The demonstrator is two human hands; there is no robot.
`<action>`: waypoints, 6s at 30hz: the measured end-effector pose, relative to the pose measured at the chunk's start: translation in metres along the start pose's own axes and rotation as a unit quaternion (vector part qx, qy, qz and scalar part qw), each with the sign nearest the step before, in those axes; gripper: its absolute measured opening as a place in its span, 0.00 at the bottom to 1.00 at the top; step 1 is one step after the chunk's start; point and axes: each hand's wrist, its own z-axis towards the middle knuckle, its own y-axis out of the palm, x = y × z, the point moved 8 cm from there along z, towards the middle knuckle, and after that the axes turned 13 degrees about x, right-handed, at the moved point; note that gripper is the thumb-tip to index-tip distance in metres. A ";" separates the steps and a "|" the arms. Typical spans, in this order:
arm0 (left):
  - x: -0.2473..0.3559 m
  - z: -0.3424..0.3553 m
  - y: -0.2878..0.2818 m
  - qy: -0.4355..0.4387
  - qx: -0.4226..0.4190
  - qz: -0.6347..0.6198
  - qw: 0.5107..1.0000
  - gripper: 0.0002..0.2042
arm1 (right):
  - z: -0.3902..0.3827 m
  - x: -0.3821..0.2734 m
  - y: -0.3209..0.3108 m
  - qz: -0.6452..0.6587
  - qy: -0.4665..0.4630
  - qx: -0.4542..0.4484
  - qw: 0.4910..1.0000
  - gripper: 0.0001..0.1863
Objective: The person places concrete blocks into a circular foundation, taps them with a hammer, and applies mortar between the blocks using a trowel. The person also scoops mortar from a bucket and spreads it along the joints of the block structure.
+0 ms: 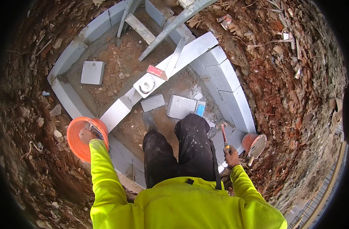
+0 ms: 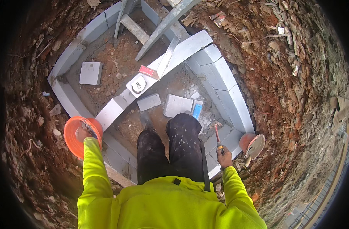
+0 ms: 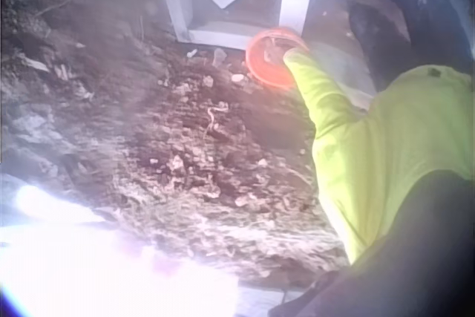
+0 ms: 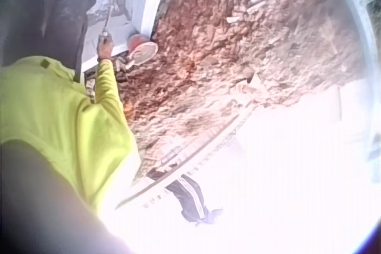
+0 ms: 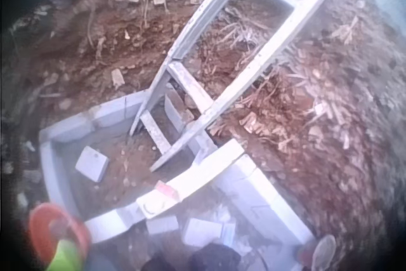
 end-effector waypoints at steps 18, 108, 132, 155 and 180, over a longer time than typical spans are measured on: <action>-0.001 -0.012 0.015 -0.010 -0.101 0.289 0.952 0.13 | 0.181 -0.042 -0.041 -0.025 -0.013 -0.071 0.997 0.22; 0.077 -0.717 0.490 0.425 -0.482 0.056 0.764 0.11 | 0.406 -0.470 -0.001 -0.300 -0.414 -0.136 0.849 0.31; 0.085 -0.684 0.442 0.650 -0.397 0.236 0.604 0.47 | 0.391 -0.477 -0.010 -0.149 -0.497 -0.059 0.853 0.32; 0.081 -0.684 0.444 0.639 -0.417 0.228 0.606 0.48 | 0.424 -0.403 0.018 -0.278 -0.469 -0.100 0.832 0.34; 0.079 -0.687 0.447 0.646 -0.428 0.264 0.575 0.55 | 0.434 -0.356 0.025 -0.229 -0.425 -0.089 0.871 0.30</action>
